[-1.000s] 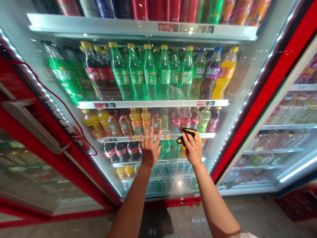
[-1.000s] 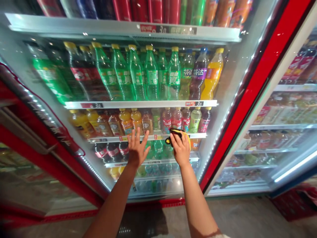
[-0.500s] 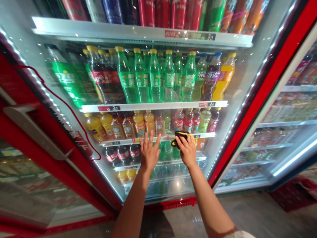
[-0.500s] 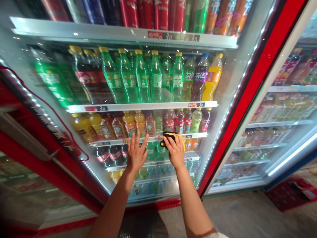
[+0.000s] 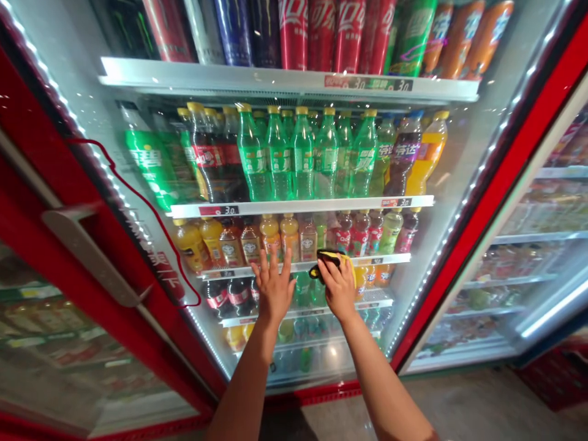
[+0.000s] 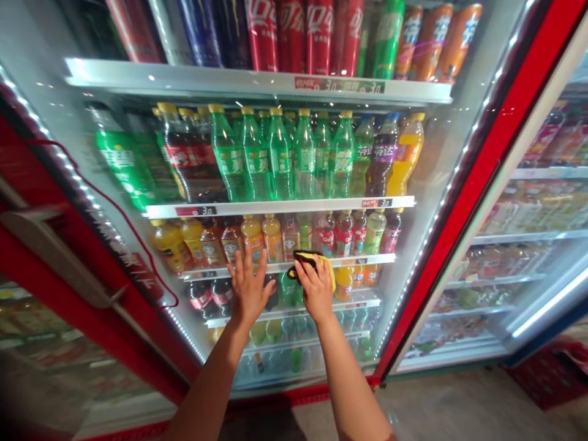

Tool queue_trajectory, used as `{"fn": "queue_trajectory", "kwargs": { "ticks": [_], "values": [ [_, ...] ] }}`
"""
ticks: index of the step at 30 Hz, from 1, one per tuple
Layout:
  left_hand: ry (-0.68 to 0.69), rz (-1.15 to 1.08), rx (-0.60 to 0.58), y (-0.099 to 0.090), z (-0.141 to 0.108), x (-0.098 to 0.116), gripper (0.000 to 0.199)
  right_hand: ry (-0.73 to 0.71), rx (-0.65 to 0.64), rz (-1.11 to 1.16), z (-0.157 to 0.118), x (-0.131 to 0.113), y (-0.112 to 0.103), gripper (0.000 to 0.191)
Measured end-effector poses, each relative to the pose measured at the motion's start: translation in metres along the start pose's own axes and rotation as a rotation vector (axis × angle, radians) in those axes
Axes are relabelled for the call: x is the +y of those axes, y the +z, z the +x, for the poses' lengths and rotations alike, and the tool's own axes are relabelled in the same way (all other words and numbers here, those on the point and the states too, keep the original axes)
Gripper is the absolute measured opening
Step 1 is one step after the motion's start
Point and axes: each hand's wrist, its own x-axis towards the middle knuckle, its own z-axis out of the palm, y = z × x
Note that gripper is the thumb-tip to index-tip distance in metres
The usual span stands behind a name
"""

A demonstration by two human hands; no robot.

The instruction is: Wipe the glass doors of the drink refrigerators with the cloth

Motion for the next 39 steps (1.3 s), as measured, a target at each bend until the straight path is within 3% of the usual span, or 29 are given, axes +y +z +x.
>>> {"fn": "queue_trajectory", "kwargs": {
  "ticks": [3,6,8,11,14,16,19,21,25,28,32,36,39],
  "values": [
    [0.008,-0.002,-0.027,0.001,-0.001,-0.003,0.092,0.116,0.093,0.015,-0.008,0.020,-0.005,0.085],
    [0.009,-0.006,-0.039,0.001,-0.003,-0.006,0.094,0.277,0.250,0.051,0.017,0.027,-0.009,0.086],
    [0.009,-0.011,-0.039,0.001,-0.003,-0.006,0.094,0.300,0.263,0.066,0.038,0.016,-0.007,0.087],
    [0.021,-0.027,-0.045,0.002,-0.004,-0.007,0.093,0.220,0.168,0.071,0.050,-0.013,0.001,0.088],
    [0.029,-0.038,-0.057,0.002,-0.005,-0.008,0.093,0.053,0.027,0.050,0.031,-0.030,0.007,0.084],
    [0.035,-0.043,-0.063,-0.001,-0.006,-0.010,0.094,-0.016,-0.014,0.036,0.013,-0.024,0.006,0.081],
    [-0.005,-0.038,-0.043,-0.008,-0.010,-0.020,0.096,0.033,0.075,0.040,0.000,0.001,-0.004,0.083],
    [-0.063,-0.025,-0.016,-0.014,-0.011,-0.031,0.098,0.120,0.170,0.048,0.010,0.013,-0.010,0.086],
    [-0.100,-0.014,0.002,-0.019,-0.011,-0.049,0.100,0.233,0.268,0.056,0.050,0.001,-0.008,0.087],
    [-0.086,-0.012,-0.003,-0.018,-0.010,-0.055,0.099,0.202,0.231,0.056,0.061,-0.031,0.004,0.087],
    [-0.097,-0.010,-0.016,-0.013,-0.011,-0.055,0.099,0.021,0.102,0.027,0.034,-0.058,0.021,0.079],
    [-0.091,-0.025,-0.019,-0.010,-0.013,-0.058,0.101,-0.088,0.026,0.001,0.003,-0.046,0.019,0.071],
    [-0.086,-0.025,-0.015,-0.006,-0.015,-0.062,0.105,0.015,0.077,0.013,0.011,-0.035,0.012,0.075]
  ]
}}
